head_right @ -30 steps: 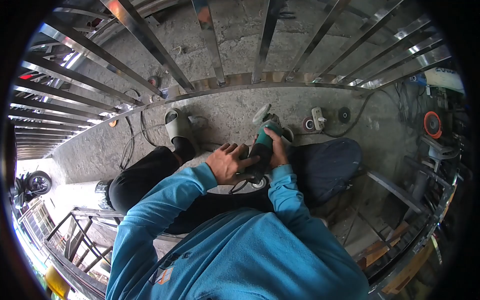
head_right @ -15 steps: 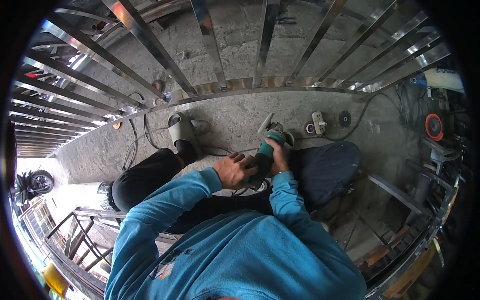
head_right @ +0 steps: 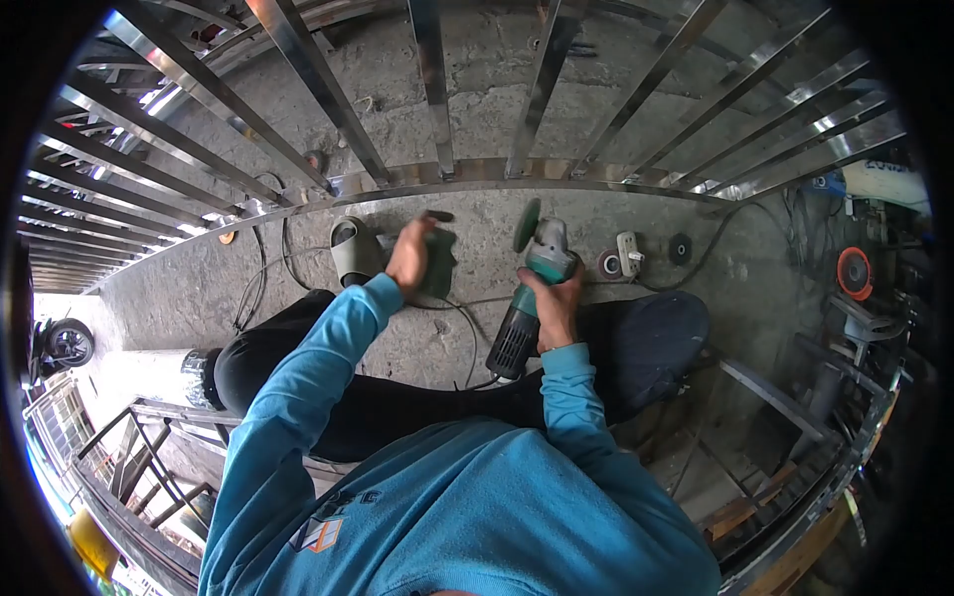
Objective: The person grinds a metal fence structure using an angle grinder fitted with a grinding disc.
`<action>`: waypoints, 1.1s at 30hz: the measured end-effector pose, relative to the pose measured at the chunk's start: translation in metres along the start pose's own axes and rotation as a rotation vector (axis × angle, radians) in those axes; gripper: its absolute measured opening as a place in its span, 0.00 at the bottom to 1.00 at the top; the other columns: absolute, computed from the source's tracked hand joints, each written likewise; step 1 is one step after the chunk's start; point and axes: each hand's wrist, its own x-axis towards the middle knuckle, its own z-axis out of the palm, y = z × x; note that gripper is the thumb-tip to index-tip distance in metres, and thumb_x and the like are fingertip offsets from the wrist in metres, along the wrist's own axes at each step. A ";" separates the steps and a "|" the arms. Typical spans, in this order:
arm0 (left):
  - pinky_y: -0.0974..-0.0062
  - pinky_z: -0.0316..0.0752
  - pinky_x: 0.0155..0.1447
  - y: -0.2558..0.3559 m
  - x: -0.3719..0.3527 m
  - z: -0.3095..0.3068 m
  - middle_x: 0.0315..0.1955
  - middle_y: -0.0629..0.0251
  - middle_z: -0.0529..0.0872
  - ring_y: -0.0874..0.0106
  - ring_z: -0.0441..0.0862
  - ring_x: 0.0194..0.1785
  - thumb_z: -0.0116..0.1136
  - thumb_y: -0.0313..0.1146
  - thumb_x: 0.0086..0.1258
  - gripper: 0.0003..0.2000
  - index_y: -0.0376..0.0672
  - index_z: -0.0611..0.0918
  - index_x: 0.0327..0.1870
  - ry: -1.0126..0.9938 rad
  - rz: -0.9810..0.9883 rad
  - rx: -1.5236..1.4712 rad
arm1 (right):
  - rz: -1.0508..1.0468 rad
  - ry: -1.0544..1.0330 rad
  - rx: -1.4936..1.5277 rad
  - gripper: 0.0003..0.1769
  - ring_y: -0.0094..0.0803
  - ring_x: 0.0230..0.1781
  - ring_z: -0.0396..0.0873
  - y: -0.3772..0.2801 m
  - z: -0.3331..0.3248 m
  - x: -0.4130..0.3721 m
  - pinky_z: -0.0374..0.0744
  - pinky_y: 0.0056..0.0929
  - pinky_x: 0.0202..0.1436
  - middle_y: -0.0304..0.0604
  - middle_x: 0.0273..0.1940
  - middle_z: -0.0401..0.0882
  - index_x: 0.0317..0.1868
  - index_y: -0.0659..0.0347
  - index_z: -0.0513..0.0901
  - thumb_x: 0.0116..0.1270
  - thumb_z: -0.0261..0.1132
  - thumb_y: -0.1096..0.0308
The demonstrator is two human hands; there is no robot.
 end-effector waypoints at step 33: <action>0.60 0.79 0.53 0.009 0.004 0.023 0.39 0.40 0.87 0.48 0.86 0.48 0.56 0.62 0.70 0.34 0.32 0.81 0.52 0.274 0.304 0.512 | -0.354 -0.009 -0.386 0.49 0.47 0.47 0.83 0.023 0.037 -0.021 0.80 0.41 0.52 0.55 0.51 0.80 0.67 0.57 0.61 0.46 0.80 0.66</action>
